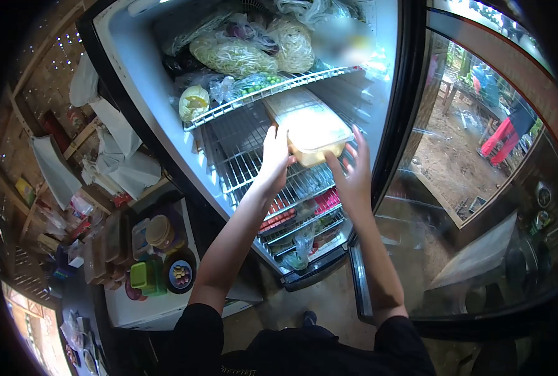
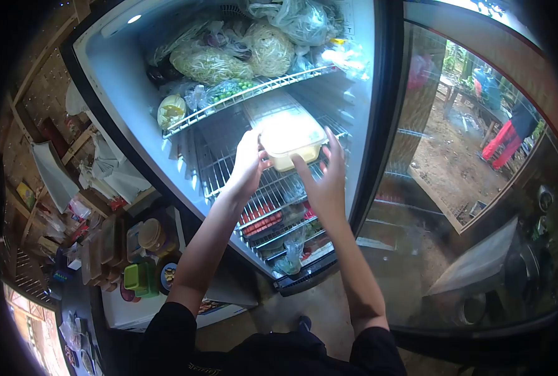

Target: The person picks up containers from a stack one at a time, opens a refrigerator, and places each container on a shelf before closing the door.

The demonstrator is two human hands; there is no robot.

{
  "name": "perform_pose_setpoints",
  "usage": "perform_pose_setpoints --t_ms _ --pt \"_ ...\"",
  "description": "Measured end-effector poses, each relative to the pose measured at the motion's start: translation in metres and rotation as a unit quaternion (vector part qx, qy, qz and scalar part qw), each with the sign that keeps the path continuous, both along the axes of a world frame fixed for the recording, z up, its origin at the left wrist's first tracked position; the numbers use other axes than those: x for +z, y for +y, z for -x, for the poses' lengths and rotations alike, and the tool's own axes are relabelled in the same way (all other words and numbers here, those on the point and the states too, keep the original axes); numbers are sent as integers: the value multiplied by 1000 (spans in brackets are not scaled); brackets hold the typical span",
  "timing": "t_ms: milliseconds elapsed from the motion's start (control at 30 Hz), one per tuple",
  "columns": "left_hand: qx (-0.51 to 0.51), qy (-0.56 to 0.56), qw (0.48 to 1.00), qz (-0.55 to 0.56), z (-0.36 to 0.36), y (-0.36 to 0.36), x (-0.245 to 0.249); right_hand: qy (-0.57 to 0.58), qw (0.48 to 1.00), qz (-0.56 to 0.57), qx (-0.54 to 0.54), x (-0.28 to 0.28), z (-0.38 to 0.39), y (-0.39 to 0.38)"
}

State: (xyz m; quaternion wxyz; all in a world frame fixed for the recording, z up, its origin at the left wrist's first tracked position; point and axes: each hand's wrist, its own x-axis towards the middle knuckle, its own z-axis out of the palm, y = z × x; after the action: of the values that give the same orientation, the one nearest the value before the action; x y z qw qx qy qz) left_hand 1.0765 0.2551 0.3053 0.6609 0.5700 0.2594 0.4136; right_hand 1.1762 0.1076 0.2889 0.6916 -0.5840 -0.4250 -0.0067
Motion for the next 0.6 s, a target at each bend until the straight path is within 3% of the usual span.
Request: perform_pose_setpoints --t_ms 133,167,300,400,433,567,600 --pt "-24 -14 999 33 -24 48 -3 -161 985 58 -31 13 -40 66" --pt "-37 -21 998 37 -29 60 -4 -158 984 70 -33 13 -44 78" --pt "74 -82 994 26 -68 92 -20 -144 982 108 -50 4 -67 122" --pt "83 16 996 43 -86 115 -17 -171 976 125 -52 -2 -88 146" --pt "85 24 994 65 -104 149 -38 -172 971 148 -78 0 -89 151" --pt "240 70 959 -132 -145 203 -89 -183 970 145 -72 -4 -107 177" --pt "207 95 966 -121 -147 211 -87 -185 972 126 -66 -9 -113 184"
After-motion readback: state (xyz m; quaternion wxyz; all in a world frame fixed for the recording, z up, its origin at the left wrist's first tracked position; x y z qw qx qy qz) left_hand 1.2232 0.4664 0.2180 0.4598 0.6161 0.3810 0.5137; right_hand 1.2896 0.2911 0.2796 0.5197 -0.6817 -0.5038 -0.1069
